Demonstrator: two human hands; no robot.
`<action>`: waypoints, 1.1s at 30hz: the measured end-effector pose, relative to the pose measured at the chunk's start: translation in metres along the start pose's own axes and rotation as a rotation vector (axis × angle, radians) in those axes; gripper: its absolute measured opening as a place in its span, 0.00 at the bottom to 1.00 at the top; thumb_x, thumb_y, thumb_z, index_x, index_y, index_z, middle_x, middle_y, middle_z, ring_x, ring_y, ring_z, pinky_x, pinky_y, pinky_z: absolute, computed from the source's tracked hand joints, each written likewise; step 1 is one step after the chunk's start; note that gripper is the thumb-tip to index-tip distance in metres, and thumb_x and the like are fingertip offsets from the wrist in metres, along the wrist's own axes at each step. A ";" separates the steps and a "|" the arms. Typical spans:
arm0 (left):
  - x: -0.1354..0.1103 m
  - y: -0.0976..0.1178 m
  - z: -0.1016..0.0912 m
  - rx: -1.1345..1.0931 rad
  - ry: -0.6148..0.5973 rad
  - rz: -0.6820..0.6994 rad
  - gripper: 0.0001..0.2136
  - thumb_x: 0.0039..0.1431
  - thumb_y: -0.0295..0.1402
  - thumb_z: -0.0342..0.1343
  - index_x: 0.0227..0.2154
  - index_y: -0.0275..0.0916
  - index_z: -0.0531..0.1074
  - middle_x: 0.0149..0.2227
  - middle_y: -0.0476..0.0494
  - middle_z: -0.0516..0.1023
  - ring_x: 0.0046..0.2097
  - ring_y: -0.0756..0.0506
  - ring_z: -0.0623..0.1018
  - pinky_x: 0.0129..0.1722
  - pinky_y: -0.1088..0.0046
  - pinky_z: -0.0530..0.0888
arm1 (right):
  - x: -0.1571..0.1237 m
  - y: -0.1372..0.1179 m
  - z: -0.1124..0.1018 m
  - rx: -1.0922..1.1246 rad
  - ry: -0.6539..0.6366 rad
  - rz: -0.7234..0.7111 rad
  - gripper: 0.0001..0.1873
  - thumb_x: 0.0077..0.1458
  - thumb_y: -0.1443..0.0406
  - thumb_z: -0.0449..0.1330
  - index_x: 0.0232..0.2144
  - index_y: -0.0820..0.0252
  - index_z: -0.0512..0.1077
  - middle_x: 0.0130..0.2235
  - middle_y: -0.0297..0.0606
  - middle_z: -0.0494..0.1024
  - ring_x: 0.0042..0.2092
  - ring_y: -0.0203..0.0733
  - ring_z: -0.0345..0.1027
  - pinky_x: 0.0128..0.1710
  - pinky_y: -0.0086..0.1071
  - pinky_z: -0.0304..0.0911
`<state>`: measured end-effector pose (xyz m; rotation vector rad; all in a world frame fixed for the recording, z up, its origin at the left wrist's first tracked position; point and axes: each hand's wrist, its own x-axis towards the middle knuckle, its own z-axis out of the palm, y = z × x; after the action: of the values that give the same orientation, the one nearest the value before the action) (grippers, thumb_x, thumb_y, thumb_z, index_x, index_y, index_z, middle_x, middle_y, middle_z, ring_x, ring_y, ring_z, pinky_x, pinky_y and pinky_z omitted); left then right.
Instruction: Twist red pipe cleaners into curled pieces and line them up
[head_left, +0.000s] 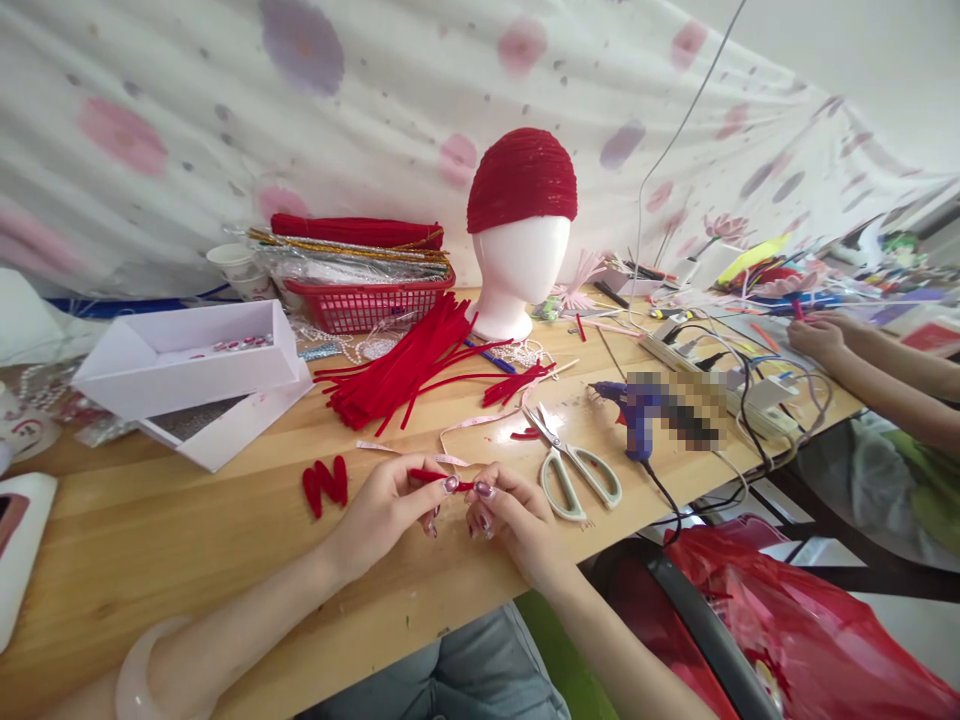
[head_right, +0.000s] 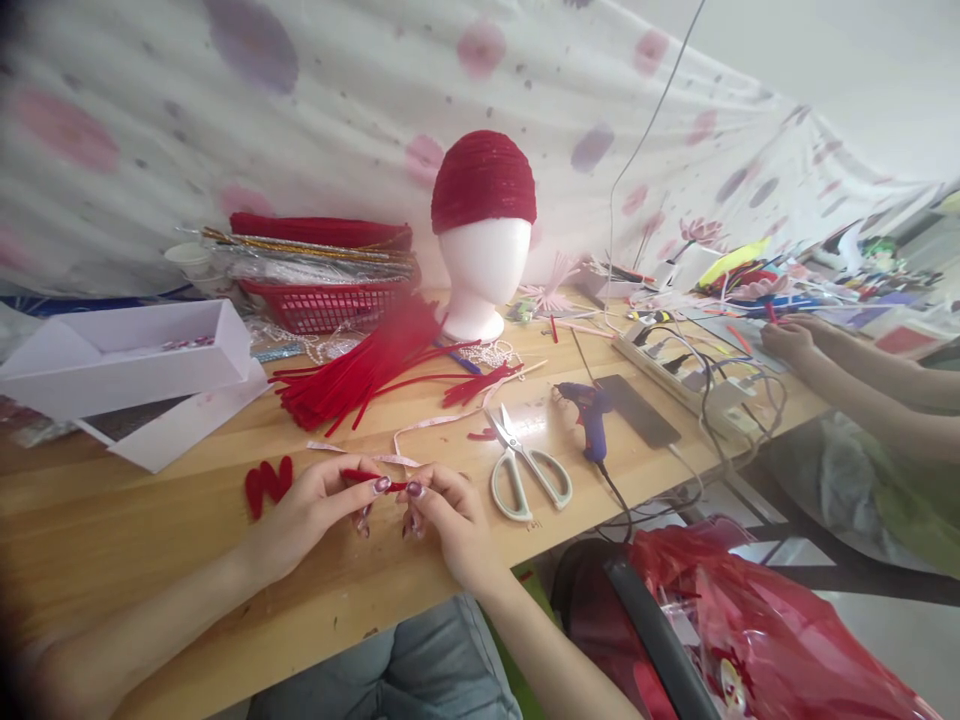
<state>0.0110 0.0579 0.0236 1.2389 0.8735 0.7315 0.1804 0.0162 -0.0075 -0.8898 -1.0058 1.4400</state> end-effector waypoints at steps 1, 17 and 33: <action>0.000 0.000 0.000 0.011 -0.008 0.006 0.10 0.50 0.38 0.59 0.29 0.35 0.74 0.27 0.49 0.74 0.25 0.52 0.70 0.25 0.75 0.71 | 0.001 0.000 0.000 0.047 0.007 0.019 0.12 0.55 0.59 0.63 0.26 0.62 0.73 0.19 0.27 0.66 0.22 0.31 0.58 0.26 0.26 0.59; -0.007 0.004 -0.004 0.464 0.059 0.349 0.05 0.58 0.31 0.52 0.30 0.38 0.72 0.31 0.47 0.78 0.36 0.47 0.77 0.38 0.73 0.71 | 0.005 -0.010 0.006 0.335 -0.151 0.370 0.12 0.51 0.61 0.68 0.26 0.64 0.72 0.17 0.26 0.64 0.18 0.27 0.55 0.20 0.23 0.62; -0.002 0.001 -0.014 1.388 -0.076 0.938 0.13 0.65 0.23 0.42 0.41 0.37 0.71 0.39 0.42 0.77 0.47 0.41 0.71 0.61 0.45 0.47 | 0.006 -0.007 -0.005 0.408 -0.151 0.571 0.11 0.44 0.65 0.70 0.27 0.69 0.77 0.19 0.30 0.69 0.19 0.25 0.53 0.20 0.20 0.57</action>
<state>-0.0026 0.0628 0.0238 3.0083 0.6579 0.7521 0.1869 0.0230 -0.0024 -0.8021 -0.5396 2.1282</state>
